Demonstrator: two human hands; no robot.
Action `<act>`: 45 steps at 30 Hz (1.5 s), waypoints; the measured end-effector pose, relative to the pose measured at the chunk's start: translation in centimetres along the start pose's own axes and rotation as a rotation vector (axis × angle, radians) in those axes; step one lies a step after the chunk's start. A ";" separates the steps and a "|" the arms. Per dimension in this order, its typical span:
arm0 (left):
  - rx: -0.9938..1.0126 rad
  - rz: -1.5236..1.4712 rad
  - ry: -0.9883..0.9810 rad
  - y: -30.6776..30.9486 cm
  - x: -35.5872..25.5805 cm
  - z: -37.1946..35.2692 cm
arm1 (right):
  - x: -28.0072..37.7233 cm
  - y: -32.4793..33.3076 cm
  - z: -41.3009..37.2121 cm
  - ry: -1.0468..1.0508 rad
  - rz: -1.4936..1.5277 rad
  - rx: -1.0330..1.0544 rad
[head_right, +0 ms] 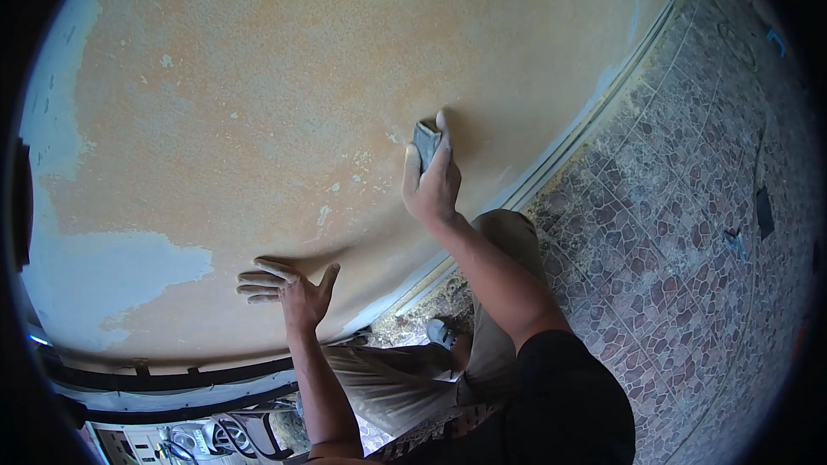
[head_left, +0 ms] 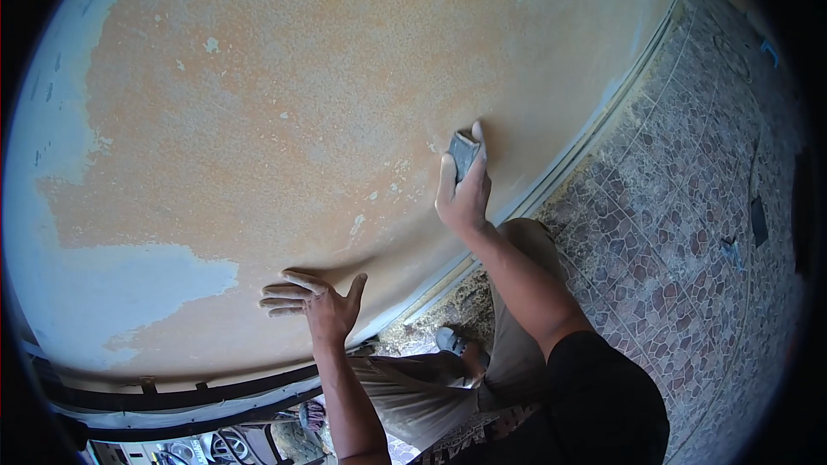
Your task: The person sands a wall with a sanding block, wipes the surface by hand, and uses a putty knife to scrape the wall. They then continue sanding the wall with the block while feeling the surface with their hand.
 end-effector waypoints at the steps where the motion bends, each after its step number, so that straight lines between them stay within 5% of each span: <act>1: 0.008 0.006 -0.007 -0.2 0.3 -0.3 | 1.1 0.9 1.5 0.038 -0.056 -0.024; 8: 0.000 -0.021 0.008 0.4 -0.4 -0.5 | 0.4 -0.7 -4.0 0.068 -0.102 0.122; 12: 0.112 -0.053 0.042 0.6 -0.5 -0.8 | 2.4 1.0 2.0 0.021 -0.085 -0.016; 14: -0.015 -0.042 -0.014 0.4 -0.5 -0.5 | 1.7 0.6 0.8 -0.017 -0.013 -0.018; 20: 0.049 -0.013 0.024 0.8 -0.5 -0.5 | 0.4 -0.3 -3.3 -0.007 -0.040 0.150; 24: 0.055 0.003 0.028 0.3 0.2 -1.0 | 0.3 0.3 0.6 -0.137 0.032 -0.030; 28: 0.047 -0.036 0.028 0.9 -0.8 -0.5 | -0.3 -1.5 -5.7 0.000 -0.078 0.082; 33: 0.090 -0.018 0.052 1.1 -1.0 -0.1 | 1.4 0.4 0.5 -0.091 0.047 -0.020; 40: 0.105 -0.036 0.052 1.4 -0.9 -0.7 | 0.5 -1.5 -5.1 0.070 -0.102 0.055; 45: 0.069 -0.038 0.033 0.5 -0.3 -0.4 | 1.9 0.9 1.5 -0.074 -0.021 -0.002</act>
Point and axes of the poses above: each hand's wrist, its own z-axis towards the middle knuckle, its own y-axis out of the back of the hand, x = y × z, the point moved 4 cm from there along z, towards the middle knuckle, and after that the axes turned 9 degrees about x, right-handed, at the moved point
